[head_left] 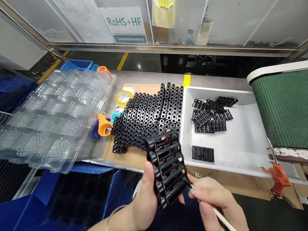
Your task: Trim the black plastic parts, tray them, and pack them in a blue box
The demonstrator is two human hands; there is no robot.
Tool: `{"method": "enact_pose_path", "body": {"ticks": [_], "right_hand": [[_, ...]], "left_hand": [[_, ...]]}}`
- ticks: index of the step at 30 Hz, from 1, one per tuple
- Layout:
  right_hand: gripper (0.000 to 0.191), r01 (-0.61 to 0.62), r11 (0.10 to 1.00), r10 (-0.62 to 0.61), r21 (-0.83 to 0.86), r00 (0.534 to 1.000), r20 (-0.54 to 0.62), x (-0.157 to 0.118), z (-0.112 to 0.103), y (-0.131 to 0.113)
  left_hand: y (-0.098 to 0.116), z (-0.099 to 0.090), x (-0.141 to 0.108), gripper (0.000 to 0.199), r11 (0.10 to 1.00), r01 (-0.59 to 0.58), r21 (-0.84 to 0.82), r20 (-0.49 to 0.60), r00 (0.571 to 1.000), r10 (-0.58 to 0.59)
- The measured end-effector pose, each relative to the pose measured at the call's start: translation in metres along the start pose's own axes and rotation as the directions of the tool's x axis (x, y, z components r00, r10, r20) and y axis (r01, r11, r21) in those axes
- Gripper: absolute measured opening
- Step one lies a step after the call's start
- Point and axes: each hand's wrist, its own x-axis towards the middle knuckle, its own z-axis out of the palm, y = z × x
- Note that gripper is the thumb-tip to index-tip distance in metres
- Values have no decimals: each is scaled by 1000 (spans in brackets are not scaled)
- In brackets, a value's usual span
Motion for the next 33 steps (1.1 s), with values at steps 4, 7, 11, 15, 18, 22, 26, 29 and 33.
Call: {"method": "enact_pose_path", "body": {"ticks": [4, 7, 11, 15, 18, 22, 26, 29, 33], "right_hand": [[48, 22, 996, -23, -85, 1000, -11, 6, 0, -3], [45, 28, 990, -30, -136, 1000, -10, 8, -1, -7], [33, -77, 991, 76, -111, 997, -7, 8, -2, -9], [27, -146, 989, 146, -9, 989, -40, 8, 2, -8], [34, -111, 993, 113, 30, 992, -55, 6, 5, -9], [35, -112, 993, 114, 39, 993, -37, 3, 5, -8], [27, -175, 975, 182, 135, 982, -40, 3, 6, -8], [20, -256, 925, 283, 280, 957, -58, 6, 8, -8], [20, -259, 920, 294, 293, 952, -85, 7, 9, -7]], "left_hand": [[-5, -5, -1, 94, 998, 8, 63, 29, 1000, -9], [-7, -6, -2, 91, 994, -32, 101, -1, 999, 32], [-7, -6, -3, 91, 990, -32, 138, -20, 999, 35], [-2, -3, -3, 92, 993, -27, 112, 8, 1000, 27], [1, -2, -1, 95, 996, -4, 91, 9, 1000, 3], [2, -2, -1, 97, 995, 17, 94, 12, 1000, -18], [0, -3, -2, 97, 996, 11, 89, 33, 999, -14], [0, -4, -2, 97, 997, 4, 76, 43, 999, -7], [0, -4, -2, 94, 998, -12, 68, 24, 1000, 11]]}}
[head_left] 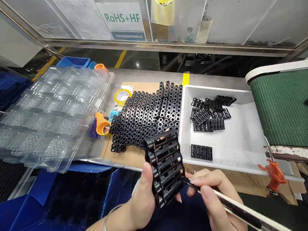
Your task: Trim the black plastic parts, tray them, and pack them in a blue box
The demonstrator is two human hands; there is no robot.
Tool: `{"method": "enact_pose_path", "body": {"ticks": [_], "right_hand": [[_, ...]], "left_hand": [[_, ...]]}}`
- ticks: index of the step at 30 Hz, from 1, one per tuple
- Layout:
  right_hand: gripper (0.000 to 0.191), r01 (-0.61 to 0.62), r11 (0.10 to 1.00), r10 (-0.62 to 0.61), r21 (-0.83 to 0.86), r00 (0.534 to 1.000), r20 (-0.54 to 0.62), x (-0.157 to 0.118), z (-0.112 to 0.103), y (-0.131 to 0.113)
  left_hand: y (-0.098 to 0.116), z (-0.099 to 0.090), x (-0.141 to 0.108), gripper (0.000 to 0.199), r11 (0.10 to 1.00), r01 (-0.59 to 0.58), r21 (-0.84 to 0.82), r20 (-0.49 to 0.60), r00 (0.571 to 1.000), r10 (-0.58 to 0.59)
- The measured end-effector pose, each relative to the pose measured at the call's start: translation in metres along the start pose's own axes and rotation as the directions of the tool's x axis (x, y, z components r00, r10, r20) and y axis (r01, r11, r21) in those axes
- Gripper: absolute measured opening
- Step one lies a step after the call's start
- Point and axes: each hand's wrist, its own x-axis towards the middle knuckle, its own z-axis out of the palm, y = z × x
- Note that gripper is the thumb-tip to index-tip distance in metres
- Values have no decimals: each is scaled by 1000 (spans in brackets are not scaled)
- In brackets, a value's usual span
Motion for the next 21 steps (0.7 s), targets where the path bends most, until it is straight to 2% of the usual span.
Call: {"method": "enact_pose_path", "body": {"ticks": [4, 9, 14, 21], "right_hand": [[23, 46, 994, -42, -104, 998, 39, -2, -2, 0], [22, 29, 998, -27, -60, 999, 39, -3, -1, 0], [24, 75, 988, -68, -136, 996, 58, -1, -1, -1], [23, 56, 990, -50, -130, 998, 49, -4, -3, 1]], "left_hand": [[-2, -1, 0, 93, 1000, -4, -13, 15, 1000, 4], [-3, -2, 0, 94, 999, 11, -39, 9, 1000, -10], [-2, -1, 0, 94, 1000, -6, -11, 1, 1000, 6], [3, 1, 1, 95, 999, 35, 23, -22, 999, -34]]}}
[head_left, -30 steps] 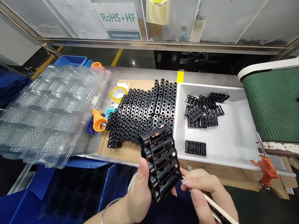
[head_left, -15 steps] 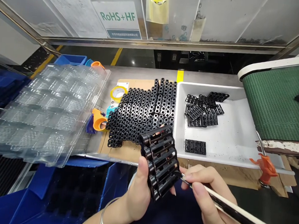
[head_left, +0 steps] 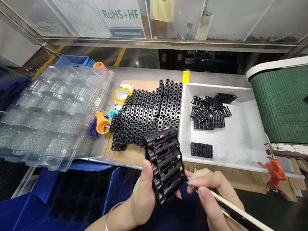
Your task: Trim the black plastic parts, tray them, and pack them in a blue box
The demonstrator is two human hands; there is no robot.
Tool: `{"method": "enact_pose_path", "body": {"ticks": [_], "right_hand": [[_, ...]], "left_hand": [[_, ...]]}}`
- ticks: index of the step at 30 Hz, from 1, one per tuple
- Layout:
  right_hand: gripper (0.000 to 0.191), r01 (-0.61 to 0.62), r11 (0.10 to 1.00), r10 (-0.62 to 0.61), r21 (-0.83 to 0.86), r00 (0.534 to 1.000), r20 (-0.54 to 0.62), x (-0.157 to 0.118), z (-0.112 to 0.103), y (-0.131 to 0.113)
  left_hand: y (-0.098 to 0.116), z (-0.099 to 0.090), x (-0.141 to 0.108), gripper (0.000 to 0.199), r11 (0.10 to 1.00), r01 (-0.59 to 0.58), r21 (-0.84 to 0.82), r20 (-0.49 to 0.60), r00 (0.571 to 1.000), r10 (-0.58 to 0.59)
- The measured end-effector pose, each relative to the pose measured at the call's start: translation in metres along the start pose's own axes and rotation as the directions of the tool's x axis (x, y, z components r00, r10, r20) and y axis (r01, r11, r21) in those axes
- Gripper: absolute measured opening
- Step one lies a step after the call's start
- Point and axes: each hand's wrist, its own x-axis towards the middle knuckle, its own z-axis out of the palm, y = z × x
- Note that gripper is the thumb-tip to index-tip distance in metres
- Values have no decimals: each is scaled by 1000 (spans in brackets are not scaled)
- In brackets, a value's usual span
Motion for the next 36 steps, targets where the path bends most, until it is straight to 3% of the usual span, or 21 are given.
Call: {"method": "enact_pose_path", "body": {"ticks": [12, 36], "right_hand": [[22, 8, 997, -10, 78, 1000, 24, 2, 1, 4], [22, 14, 997, -14, 71, 1000, 0, 2, 3, 5]], "left_hand": [[-4, -3, 2, 95, 999, -9, 31, -1, 1000, 9], [-5, -5, 2, 93, 995, -95, 29, 51, 994, 94]]}}
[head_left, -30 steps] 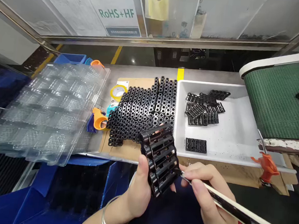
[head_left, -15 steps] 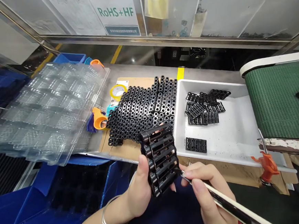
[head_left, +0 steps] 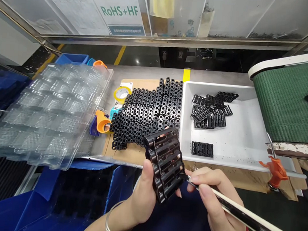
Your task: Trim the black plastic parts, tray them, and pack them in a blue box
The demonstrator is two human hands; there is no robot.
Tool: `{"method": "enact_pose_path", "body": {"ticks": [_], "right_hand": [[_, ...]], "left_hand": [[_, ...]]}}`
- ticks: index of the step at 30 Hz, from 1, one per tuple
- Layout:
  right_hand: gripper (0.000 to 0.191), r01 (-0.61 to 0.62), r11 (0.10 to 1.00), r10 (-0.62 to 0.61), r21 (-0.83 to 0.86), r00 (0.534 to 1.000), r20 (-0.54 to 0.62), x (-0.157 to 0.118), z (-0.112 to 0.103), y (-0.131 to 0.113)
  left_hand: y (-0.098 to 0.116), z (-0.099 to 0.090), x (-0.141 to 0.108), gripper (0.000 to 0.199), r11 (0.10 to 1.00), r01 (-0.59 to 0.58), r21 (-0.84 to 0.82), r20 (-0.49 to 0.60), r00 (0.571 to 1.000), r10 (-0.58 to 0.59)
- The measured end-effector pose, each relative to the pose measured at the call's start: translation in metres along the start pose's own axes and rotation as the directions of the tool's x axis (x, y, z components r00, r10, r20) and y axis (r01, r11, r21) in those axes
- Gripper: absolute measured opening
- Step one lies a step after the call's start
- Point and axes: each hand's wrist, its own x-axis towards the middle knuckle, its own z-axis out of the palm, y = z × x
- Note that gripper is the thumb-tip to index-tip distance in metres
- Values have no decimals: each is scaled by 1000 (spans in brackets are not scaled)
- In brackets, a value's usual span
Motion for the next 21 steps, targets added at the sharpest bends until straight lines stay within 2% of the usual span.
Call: {"method": "enact_pose_path", "body": {"ticks": [5, 17, 21], "right_hand": [[23, 8, 1000, -8, -29, 1000, 19, 0, -1, 0], [24, 19, 994, -16, -110, 1000, 26, -1, -2, -3], [22, 6, 996, -5, -91, 1000, 11, -1, -2, -3]], "left_hand": [[0, 0, 0, 94, 999, 30, 16, -25, 999, -30], [0, 1, -1, 96, 998, 53, -25, -10, 999, -53], [0, 1, -2, 97, 996, 85, -19, -9, 996, -85]]}}
